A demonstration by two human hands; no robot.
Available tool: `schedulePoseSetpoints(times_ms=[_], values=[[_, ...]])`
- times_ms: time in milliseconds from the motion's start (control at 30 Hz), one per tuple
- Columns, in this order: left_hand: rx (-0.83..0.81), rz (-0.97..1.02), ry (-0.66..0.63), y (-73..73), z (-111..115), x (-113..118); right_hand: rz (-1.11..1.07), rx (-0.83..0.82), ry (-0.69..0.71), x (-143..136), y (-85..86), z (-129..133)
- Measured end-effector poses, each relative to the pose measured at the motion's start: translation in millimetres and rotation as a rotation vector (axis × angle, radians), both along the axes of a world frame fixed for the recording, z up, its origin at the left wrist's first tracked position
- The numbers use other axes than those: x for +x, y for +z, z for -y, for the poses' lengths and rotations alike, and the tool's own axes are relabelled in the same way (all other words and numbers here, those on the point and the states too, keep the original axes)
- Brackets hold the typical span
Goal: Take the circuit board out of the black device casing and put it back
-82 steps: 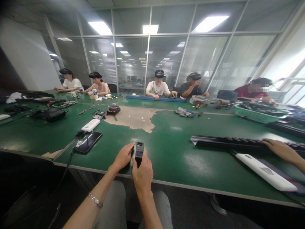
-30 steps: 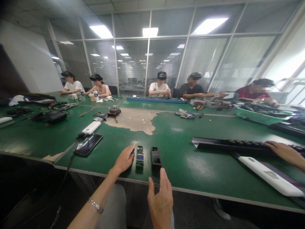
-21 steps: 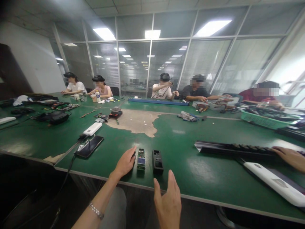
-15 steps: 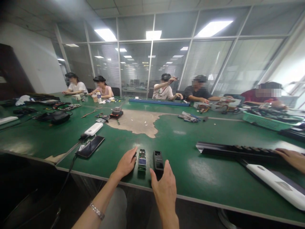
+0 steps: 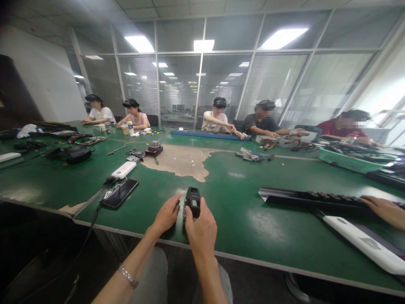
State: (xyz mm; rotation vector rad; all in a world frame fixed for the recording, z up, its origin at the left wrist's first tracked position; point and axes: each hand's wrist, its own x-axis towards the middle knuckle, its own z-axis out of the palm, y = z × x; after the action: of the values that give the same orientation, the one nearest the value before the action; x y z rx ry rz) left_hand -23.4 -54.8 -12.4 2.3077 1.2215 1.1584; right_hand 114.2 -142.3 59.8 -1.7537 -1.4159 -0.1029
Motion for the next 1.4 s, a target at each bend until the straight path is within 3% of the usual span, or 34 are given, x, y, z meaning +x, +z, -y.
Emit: schedulePoseSetpoints(times_ms=[200,567,833,1200,1400], values=[[-0.009,0.038,-0.031,2.9,-1,0,0.041,-0.057,0.007,-15,-8.9,-4],[0.013,0.007,-0.063,5.9,0,-1,0.070,-0.045,0.058,-15,-40.0,5],[0.002,-0.055,-0.059,6.5,-1,-2,0.045,0.064,0.076,-19,-61.5,5],[-0.013,-0.083,-0.058,4.3,-1,-1,0.023,0.001,0.072,-17,-61.0,4],[-0.034,-0.068,0.003,4.2,0,-1,-0.019,-0.046,0.073,-17,-50.9,6]])
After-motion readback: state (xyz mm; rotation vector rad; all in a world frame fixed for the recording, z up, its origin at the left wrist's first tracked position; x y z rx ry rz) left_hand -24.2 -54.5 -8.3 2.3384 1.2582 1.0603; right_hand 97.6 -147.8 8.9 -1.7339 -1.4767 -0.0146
